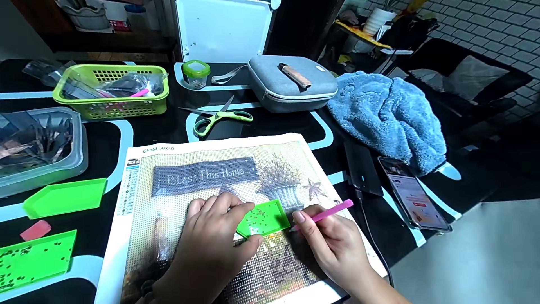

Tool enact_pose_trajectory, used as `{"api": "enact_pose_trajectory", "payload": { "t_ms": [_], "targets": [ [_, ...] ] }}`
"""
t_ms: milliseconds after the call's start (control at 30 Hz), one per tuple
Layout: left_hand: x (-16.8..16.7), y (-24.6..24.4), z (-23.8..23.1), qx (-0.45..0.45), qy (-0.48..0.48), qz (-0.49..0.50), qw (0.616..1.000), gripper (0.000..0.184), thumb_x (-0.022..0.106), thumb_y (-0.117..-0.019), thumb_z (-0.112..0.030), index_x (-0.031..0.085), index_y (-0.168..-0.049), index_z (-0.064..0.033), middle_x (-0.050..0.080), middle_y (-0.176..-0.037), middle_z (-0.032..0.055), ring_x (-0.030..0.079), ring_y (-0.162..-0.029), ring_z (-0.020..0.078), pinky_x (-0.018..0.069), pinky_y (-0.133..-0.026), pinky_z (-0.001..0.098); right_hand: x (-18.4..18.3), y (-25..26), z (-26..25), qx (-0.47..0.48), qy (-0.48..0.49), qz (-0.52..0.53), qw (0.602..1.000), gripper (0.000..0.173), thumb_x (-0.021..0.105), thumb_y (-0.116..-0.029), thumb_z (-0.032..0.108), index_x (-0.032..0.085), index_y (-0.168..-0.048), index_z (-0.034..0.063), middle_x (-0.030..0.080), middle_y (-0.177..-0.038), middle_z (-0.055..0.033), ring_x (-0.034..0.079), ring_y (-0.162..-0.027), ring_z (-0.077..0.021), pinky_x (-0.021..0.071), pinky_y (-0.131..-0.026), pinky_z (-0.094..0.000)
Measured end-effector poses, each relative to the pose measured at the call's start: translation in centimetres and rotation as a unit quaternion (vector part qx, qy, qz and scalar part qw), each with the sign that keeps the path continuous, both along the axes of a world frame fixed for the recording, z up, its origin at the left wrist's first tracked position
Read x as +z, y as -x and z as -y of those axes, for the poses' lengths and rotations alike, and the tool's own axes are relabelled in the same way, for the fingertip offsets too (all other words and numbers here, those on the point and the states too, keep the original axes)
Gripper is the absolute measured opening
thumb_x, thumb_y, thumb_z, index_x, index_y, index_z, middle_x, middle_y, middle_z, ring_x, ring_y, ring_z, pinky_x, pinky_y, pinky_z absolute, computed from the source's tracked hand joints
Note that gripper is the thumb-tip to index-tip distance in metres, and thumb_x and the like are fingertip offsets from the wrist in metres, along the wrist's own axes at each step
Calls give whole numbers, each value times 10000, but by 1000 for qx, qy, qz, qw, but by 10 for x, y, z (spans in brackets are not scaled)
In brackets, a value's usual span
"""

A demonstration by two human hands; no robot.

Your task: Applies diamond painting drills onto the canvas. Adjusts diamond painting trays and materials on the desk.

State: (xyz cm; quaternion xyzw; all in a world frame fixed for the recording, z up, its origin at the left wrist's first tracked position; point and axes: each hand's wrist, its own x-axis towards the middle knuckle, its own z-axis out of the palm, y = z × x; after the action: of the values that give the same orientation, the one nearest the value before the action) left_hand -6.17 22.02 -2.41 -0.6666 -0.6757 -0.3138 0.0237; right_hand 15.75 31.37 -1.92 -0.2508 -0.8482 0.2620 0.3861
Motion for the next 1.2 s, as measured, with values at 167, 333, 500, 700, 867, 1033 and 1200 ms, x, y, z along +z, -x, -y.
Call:
{"api": "enact_pose_trajectory", "payload": {
  "t_ms": [167, 333, 500, 700, 867, 1033, 1200],
  "targets": [
    [0, 0, 0, -6, -1, 3, 1000, 414, 628, -813, -546, 799, -1086, -286, 703, -958, -88, 635, -821, 88, 445, -782, 387, 8, -2, 2, 8, -28, 44, 999, 341, 494, -1094, 278, 665, -911, 46, 631, -743, -13, 576, -654, 0, 481, -607, -142],
    [1, 1, 0, -6, -6, 5, 1000, 415, 635, -804, -537, 800, -1085, -280, 698, -947, -84, 632, -822, 86, 444, -780, 378, 25, 16, -9, 38, 81, -26, 996, 289, 523, -1082, 273, 677, -905, 103, 651, -745, 61, 617, -664, 24, 526, -601, -133],
    [-1, 0, 0, -6, -14, 7, 1000, 397, 639, -800, -529, 802, -1054, -271, 700, -940, -79, 636, -823, 90, 445, -772, 384, 18, 42, -11, 49, 77, -10, 996, 275, 553, -1058, 237, 690, -867, 97, 662, -736, 59, 628, -668, 19, 529, -609, -142],
    [1, -1, 0, -5, -12, 11, 1000, 389, 647, -798, -529, 797, -1033, -259, 700, -939, -71, 638, -824, 101, 451, -785, 397, 14, 47, -11, 54, 76, 5, 996, 283, 554, -1060, 260, 704, -882, 99, 672, -747, 60, 634, -674, 22, 533, -611, -138],
    [1, -1, 0, -6, -15, 11, 1000, 381, 654, -795, -523, 795, -1029, -258, 700, -935, -79, 640, -834, 96, 447, -805, 403, 13, 49, -12, 62, 72, 3, 995, 283, 553, -1062, 256, 699, -880, 94, 667, -742, 58, 629, -668, 21, 529, -606, -139],
    [1, -2, -1, -8, -14, 10, 1000, 385, 653, -799, -521, 796, -1039, -255, 703, -948, -80, 643, -849, 95, 448, -808, 402, 13, 47, -12, 57, 70, 0, 996, 285, 557, -1060, 261, 696, -871, 99, 666, -739, 60, 632, -667, 20, 531, -604, -139],
    [0, -1, -1, -7, -21, 10, 1000, 398, 650, -796, -519, 801, -1071, -275, 702, -933, -81, 635, -815, 90, 445, -784, 392, 20, 34, -11, 51, 138, -57, 988, 252, 549, -1068, 237, 688, -905, 104, 677, -743, 49, 632, -639, -3, 533, -590, -144]
  ]
}}
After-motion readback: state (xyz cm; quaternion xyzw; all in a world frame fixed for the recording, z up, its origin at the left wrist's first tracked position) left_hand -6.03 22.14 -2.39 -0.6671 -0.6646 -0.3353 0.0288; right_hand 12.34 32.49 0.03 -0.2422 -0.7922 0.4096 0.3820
